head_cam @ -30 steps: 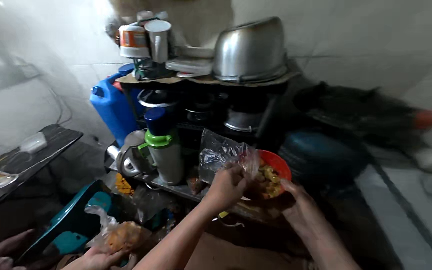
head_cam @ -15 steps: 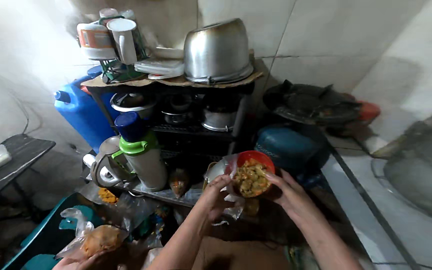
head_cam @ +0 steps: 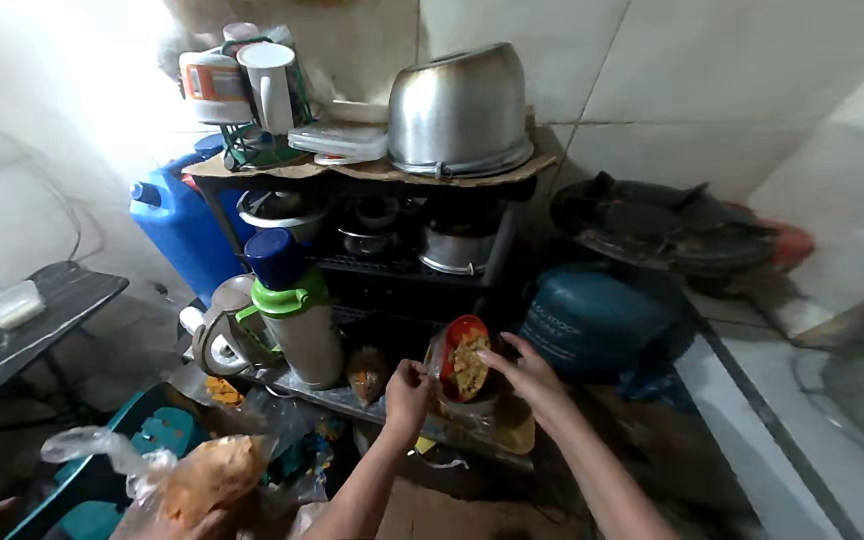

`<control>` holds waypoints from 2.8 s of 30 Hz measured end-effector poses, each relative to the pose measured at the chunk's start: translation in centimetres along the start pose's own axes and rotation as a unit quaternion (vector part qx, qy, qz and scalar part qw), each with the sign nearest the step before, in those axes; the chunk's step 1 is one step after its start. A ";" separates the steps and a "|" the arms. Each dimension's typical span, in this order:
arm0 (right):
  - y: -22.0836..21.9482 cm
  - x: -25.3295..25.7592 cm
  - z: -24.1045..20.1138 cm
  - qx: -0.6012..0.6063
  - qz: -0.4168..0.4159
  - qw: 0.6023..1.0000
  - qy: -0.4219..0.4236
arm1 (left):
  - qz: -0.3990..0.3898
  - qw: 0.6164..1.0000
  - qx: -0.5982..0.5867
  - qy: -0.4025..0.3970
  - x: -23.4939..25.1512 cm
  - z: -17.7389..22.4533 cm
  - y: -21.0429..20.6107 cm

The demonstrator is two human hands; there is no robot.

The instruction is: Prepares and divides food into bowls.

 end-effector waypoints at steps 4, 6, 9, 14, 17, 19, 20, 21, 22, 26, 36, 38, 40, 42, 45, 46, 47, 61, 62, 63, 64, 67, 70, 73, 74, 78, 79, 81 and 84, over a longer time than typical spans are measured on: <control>-0.3 0.6 -0.6 -0.037 -0.009 0.999 0.013 | -0.027 0.988 0.150 -0.020 -0.5 1.4 -0.3; -0.3 0.8 -0.5 -0.032 -0.012 0.999 0.014 | -0.055 0.976 0.208 -0.019 -0.8 2.2 -0.5; -0.1 1.1 0.3 0.005 -0.016 1.000 -0.001 | -0.085 0.968 0.234 -0.014 -0.5 2.4 -0.7; 0.6 1.1 1.6 0.039 -0.015 0.999 -0.014 | -0.080 0.978 0.194 -0.019 0.1 2.2 -0.5; 1.4 0.9 1.7 0.057 -0.011 0.998 -0.011 | -0.058 0.979 0.192 -0.037 0.4 2.3 0.2; 2.3 0.8 1.8 0.087 -0.008 0.996 -0.003 | -0.055 0.978 0.196 -0.044 0.4 2.5 0.6; 2.7 0.8 1.8 0.107 -0.006 0.994 0.003 | -0.057 0.979 0.191 -0.050 0.4 2.6 0.7; 3.1 0.8 1.7 0.127 -0.004 0.992 0.010 | -0.062 0.980 0.184 -0.055 0.4 2.7 0.7; 3.4 0.8 1.4 0.148 0.000 0.989 0.019 | -0.070 0.980 0.176 -0.058 0.3 2.7 0.5; 3.5 0.7 1.6 0.260 -0.008 0.966 -0.009 | -0.099 0.990 0.093 -0.045 0.8 1.7 0.1; -0.2 -2.5 5.0 0.414 -0.050 0.907 -0.066 | -0.181 0.983 -0.019 -0.028 -0.2 0.7 0.1; -0.5 -2.3 5.7 0.455 -0.064 0.887 -0.034 | -0.188 0.981 -0.022 -0.046 -0.8 1.7 -0.2; -0.3 -1.7 6.0 0.496 -0.059 0.866 0.007 | -0.195 0.979 -0.035 -0.046 -1.3 2.3 -0.4; 0.0 -1.5 5.5 0.525 -0.058 0.848 0.047 | -0.203 0.977 -0.042 -0.051 -1.5 2.7 -0.3; 0.2 -1.6 4.2 0.499 -0.073 0.861 0.065 | -0.193 0.978 -0.044 -0.067 -2.0 3.9 0.5; 0.3 -1.8 3.6 0.474 -0.067 0.877 0.049 | -0.184 0.980 -0.045 -0.067 -2.1 4.3 0.8; 0.3 -2.1 3.1 0.450 -0.067 0.890 0.030 | -0.172 0.981 -0.054 -0.068 -2.1 4.6 1.1; 2.6 -1.1 2.5 0.287 -0.018 0.957 0.046 | -0.124 0.981 0.057 -0.141 -2.5 4.6 -1.2; 2.7 -1.2 2.6 0.284 -0.011 0.958 0.047 | -0.116 0.979 0.080 -0.148 -2.6 4.6 -1.3; 2.8 -1.2 2.5 0.276 -0.001 0.960 0.046 | -0.111 0.978 0.096 -0.147 -2.8 4.4 -1.3; 3.0 -1.3 2.4 0.263 0.010 0.964 0.041 | -0.105 0.979 0.107 -0.141 -2.9 4.3 -1.5; 3.1 -1.4 2.2 0.230 0.014 0.973 0.029 | -0.098 0.979 0.121 -0.130 -2.9 4.0 -1.6; 2.8 -1.6 1.9 0.179 -0.001 0.982 0.057 | -0.104 0.976 0.145 -0.122 -2.7 3.8 -1.4; 2.1 -1.1 2.5 0.128 -0.015 0.989 0.077 | -0.108 0.973 0.172 -0.111 -2.3 3.1 -1.4; 1.8 -1.0 2.5 0.109 -0.014 0.991 0.077 | -0.108 0.973 0.177 -0.099 -2.0 2.5 -1.4; 0.6 -1.0 1.5 0.018 -0.004 0.999 0.046 | -0.108 0.978 0.170 -0.061 -1.4 0.9 -1.4; 0.1 -0.8 1.2 -0.008 -0.005 0.999 0.050 | -0.114 0.978 0.164 -0.057 -1.4 0.5 -1.5; -0.9 -0.6 0.4 -0.057 -0.014 0.996 0.064 | -0.124 0.979 0.151 -0.050 -1.2 -0.1 -1.8; -2.1 -0.3 -0.5 -0.145 -0.031 0.986 0.081 | -0.121 0.988 0.091 -0.015 -0.9 -1.0 -1.7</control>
Point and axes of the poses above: each hand's wrist, its own x-axis towards the middle knuckle, its own y-axis out of the back of the hand, z = x × y, the point moved 6 cm from there along x, towards the middle knuckle, and after that the axes turned 4 degrees about y, right-handed, at the moved point
